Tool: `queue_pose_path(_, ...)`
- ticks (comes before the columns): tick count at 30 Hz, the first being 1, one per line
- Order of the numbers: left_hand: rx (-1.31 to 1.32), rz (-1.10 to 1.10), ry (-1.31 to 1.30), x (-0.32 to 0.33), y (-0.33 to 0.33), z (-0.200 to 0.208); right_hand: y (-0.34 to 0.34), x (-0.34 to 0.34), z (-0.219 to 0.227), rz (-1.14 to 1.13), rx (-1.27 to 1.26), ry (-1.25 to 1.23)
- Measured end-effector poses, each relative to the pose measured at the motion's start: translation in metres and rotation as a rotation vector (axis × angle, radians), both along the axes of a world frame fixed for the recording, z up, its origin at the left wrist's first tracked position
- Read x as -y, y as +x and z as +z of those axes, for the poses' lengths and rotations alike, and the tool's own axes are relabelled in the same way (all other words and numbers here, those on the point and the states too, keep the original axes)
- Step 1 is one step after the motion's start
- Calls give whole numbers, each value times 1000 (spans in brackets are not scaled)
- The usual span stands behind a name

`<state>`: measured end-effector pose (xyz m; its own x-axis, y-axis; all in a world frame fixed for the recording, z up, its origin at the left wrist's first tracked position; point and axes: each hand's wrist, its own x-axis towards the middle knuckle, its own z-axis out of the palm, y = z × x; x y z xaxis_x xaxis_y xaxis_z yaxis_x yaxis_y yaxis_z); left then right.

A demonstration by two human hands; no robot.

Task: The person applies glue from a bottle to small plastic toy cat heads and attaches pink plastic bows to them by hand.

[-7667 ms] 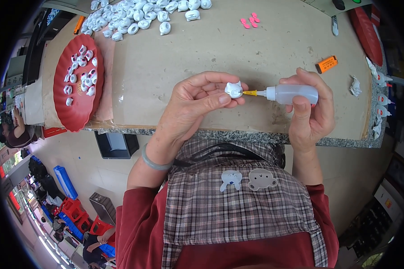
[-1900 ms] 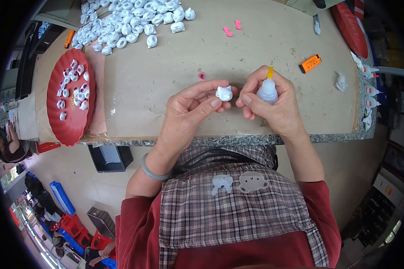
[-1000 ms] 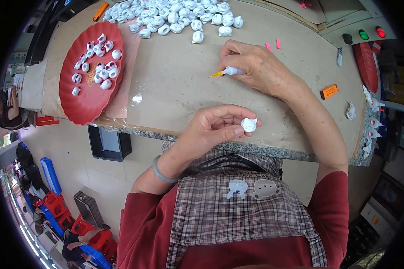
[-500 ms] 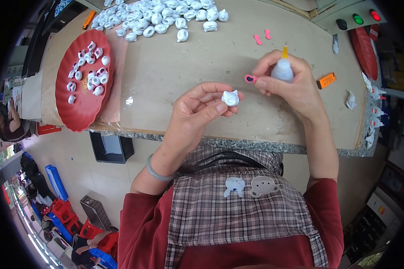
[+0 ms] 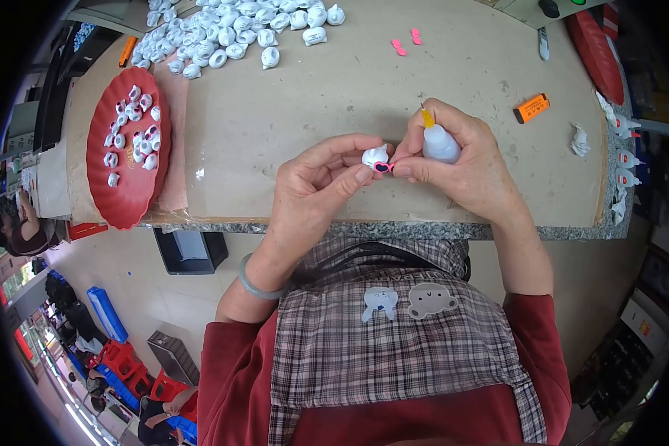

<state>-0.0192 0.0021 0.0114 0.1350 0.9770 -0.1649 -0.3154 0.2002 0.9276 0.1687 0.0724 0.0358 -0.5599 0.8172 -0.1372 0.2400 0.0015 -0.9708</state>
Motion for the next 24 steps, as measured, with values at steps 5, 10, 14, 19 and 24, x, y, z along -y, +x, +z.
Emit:
queue_pose_path(5, -18, -6, 28, -1, 1, -3, 0, 0, -4, 0, 52, 56)
queue_pose_path(10, -192, -11, 110, 0, 3, -9, -3, 3, 0, -4, 156, 144)
queue_pose_path(14, -220, 33, 164, -1, 8, -11, -9, 10, 0, -67, 214, 243)
queue_pose_path(19, -178, 34, 137, -1, 8, -9, -8, 16, -8, -111, 184, 329)
queue_pose_path(24, -157, 11, 138, -1, 7, -11, -10, 19, -16, -175, 125, 357)
